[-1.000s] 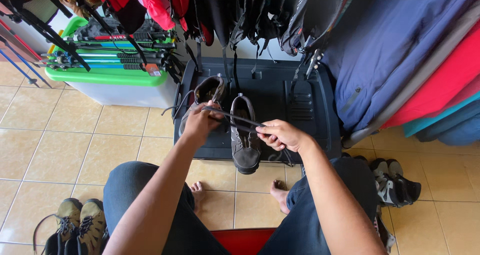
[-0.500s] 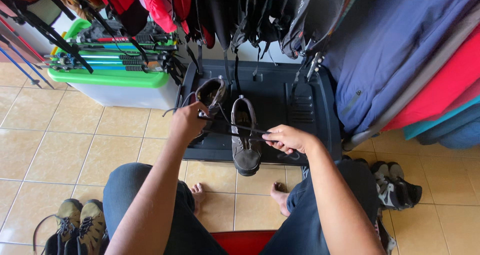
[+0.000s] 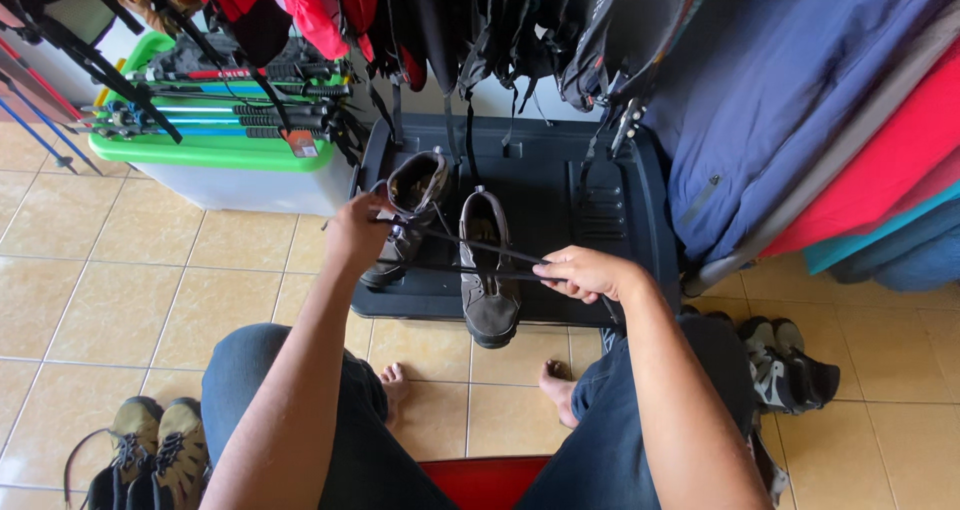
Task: The person laces up several pairs of hiking boots and athletic shoes by hand, pulling the laces through the eyelets and tightening them.
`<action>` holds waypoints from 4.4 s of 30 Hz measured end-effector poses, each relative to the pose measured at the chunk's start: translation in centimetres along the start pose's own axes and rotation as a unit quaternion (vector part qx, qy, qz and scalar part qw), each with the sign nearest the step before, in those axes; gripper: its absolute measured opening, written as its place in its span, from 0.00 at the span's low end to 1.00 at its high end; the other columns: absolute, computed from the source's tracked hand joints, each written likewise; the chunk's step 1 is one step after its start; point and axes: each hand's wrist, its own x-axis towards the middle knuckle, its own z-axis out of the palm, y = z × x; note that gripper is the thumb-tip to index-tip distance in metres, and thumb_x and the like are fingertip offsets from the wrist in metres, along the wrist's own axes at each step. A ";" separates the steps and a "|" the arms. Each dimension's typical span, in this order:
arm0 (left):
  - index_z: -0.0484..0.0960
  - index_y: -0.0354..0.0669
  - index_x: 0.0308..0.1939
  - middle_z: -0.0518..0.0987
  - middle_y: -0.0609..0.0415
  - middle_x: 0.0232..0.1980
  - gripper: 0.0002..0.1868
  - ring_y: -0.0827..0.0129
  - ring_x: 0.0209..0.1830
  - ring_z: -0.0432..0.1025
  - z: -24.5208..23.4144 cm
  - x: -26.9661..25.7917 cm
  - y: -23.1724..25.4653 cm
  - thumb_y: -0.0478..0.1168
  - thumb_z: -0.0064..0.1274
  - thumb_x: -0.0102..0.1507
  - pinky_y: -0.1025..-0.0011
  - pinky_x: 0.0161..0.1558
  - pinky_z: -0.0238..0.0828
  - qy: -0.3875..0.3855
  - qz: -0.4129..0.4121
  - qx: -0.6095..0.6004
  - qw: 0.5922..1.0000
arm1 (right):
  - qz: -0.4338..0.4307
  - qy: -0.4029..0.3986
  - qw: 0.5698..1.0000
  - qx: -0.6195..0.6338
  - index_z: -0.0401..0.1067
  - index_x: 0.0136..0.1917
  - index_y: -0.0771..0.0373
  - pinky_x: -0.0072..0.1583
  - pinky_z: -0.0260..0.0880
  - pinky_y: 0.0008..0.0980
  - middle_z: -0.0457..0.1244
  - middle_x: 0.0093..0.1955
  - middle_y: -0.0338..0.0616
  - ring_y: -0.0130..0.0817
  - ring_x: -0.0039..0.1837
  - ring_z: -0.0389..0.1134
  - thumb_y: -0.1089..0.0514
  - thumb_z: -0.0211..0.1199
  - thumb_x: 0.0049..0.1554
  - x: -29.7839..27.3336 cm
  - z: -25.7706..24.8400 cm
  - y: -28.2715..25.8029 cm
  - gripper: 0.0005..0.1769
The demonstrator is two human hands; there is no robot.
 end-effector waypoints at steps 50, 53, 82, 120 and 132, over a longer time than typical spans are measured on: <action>0.81 0.44 0.51 0.75 0.53 0.33 0.12 0.65 0.31 0.77 10.2 -4.5 6.8 0.36 0.54 0.63 0.65 0.41 0.79 -0.165 -0.162 -0.599 0.766 | -0.178 0.086 0.980 -0.018 0.76 0.41 0.60 0.31 0.58 0.29 0.59 0.26 0.37 0.28 0.28 0.56 0.56 0.65 0.65 5.4 6.6 -0.9 0.11; 0.84 0.47 0.51 0.84 0.49 0.38 0.14 0.62 0.36 0.84 9.3 -5.6 7.5 0.38 0.58 0.62 0.66 0.40 0.82 -0.192 -0.178 -0.533 0.805 | -0.168 0.052 0.982 0.069 0.74 0.48 0.61 0.24 0.52 0.19 0.52 0.25 0.31 0.17 0.23 0.49 0.58 0.65 0.66 3.4 4.6 -0.9 0.06; 0.93 0.44 0.45 0.88 0.49 0.45 0.14 0.52 0.65 0.69 16.0 -2.8 10.6 0.38 0.52 0.63 0.29 0.81 0.33 -0.009 0.288 0.346 0.893 | -0.136 0.368 0.908 0.144 0.78 0.32 0.64 0.25 0.51 0.18 0.47 0.22 0.36 0.19 0.21 0.49 0.60 0.79 0.50 4.1 -2.4 2.0 0.12; 0.92 0.59 0.43 0.86 0.59 0.45 0.10 0.52 0.49 0.83 5.7 -9.9 8.1 0.42 0.67 0.58 0.53 0.51 0.82 -0.230 0.366 0.033 0.901 | -0.004 0.255 0.928 -0.271 0.65 0.75 0.73 0.77 0.67 0.55 0.65 0.74 0.68 0.56 0.79 0.65 0.66 0.50 0.62 19.5 6.8 -3.5 0.28; 0.92 0.66 0.45 0.86 0.66 0.47 0.11 0.62 0.51 0.83 7.2 -9.2 7.0 0.47 0.68 0.59 0.62 0.51 0.82 -0.254 0.352 0.084 0.897 | -0.036 0.247 0.876 -0.413 0.69 0.68 0.67 0.68 0.74 0.68 0.56 0.77 0.59 0.64 0.69 0.71 0.60 0.63 0.57 14.4 8.2 -4.9 0.25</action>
